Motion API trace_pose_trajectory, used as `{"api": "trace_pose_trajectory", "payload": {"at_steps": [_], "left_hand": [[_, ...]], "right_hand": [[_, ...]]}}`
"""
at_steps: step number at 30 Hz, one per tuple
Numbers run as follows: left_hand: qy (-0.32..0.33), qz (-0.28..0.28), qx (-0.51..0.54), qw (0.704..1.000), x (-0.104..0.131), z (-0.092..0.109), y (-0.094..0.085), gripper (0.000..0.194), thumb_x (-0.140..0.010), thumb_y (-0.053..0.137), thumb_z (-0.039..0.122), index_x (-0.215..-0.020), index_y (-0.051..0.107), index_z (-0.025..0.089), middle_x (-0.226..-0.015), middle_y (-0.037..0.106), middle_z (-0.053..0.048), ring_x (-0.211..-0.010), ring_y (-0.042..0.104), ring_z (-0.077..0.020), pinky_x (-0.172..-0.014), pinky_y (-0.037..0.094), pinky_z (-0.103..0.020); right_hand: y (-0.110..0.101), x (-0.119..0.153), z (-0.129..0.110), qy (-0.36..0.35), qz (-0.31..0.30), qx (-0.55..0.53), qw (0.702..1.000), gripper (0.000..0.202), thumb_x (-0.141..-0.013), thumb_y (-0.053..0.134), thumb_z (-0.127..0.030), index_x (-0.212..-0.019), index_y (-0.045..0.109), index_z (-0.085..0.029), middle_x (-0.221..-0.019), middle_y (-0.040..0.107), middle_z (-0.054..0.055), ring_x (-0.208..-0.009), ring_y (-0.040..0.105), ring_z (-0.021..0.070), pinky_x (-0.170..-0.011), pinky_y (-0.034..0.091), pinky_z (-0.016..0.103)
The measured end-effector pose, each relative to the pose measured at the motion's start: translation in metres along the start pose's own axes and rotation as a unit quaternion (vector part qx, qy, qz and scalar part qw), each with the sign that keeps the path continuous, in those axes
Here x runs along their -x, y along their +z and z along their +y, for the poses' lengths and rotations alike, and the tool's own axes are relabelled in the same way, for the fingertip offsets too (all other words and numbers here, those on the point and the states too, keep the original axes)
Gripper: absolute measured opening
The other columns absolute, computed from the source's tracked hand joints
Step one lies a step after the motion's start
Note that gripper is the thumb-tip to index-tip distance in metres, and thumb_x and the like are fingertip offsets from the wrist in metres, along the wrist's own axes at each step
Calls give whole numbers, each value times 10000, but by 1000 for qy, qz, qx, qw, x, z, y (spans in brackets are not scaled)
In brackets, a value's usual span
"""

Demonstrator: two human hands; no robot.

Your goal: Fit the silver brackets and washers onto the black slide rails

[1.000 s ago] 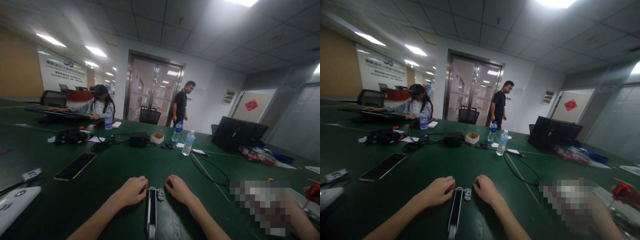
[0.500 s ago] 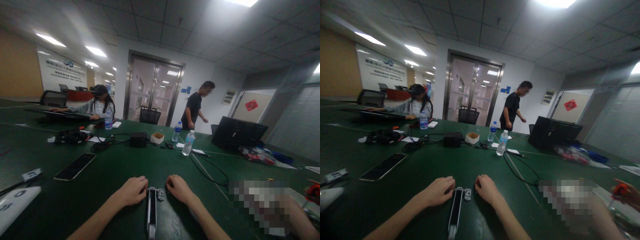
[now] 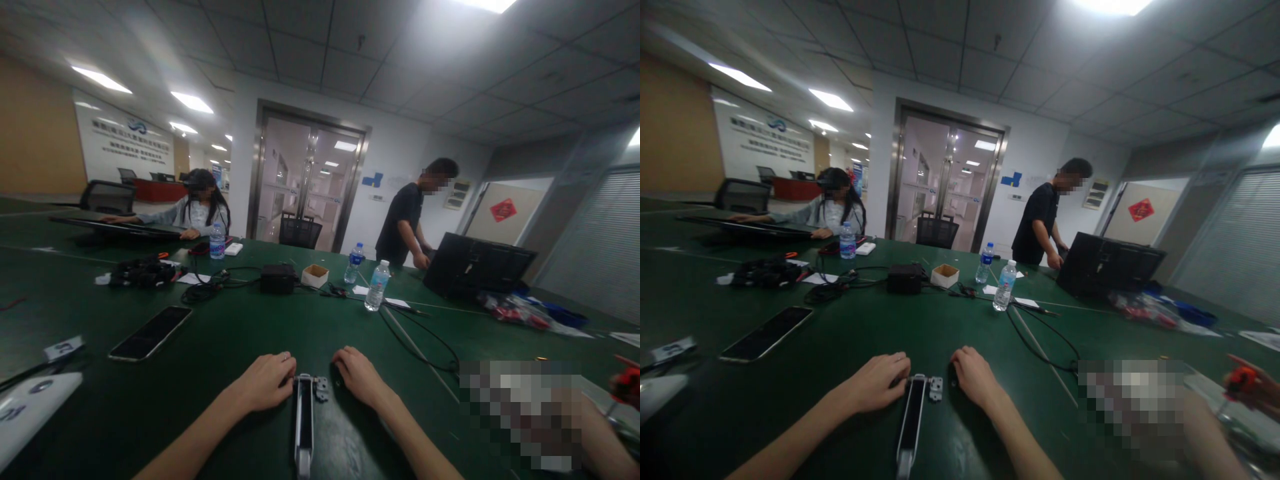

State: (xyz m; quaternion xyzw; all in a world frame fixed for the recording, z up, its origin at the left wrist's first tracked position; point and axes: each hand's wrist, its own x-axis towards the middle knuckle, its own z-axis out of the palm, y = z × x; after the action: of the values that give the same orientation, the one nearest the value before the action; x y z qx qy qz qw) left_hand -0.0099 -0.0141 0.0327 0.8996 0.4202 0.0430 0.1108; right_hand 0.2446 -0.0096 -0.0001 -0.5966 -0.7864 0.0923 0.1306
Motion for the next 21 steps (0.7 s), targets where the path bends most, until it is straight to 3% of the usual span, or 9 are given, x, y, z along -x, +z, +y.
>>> {"api": "trace_pose_trajectory", "payload": {"at_steps": [9,15,21], "left_hand": [[-3,-2,16,1000,-1,-2,2,133,-885,434,266,-903,553,208,-973,588,-38,-831,577,-183,-745,459,-308],[5,-1,8,1000,1,2,-2,137,-886,432,245,-908,560,203,-971,588,-43,-833,576,-188,-723,460,-302],[5,-3,4,1000,1,2,-3,127,-887,436,235,-907,557,202,-979,589,-42,-827,578,-180,-707,458,-287]], "right_hand": [[-8,0,14,16,54,-14,998,236,-946,370,-225,-984,601,-195,-1037,602,79,-948,573,184,-841,419,269],[-9,-1,22,13,52,-7,999,224,-940,376,-212,-978,594,-177,-1017,615,83,-957,569,193,-855,407,271],[-10,-1,23,-5,5,-6,1000,200,-904,446,-212,-950,638,-179,-990,639,72,-940,581,186,-821,406,259]]}}
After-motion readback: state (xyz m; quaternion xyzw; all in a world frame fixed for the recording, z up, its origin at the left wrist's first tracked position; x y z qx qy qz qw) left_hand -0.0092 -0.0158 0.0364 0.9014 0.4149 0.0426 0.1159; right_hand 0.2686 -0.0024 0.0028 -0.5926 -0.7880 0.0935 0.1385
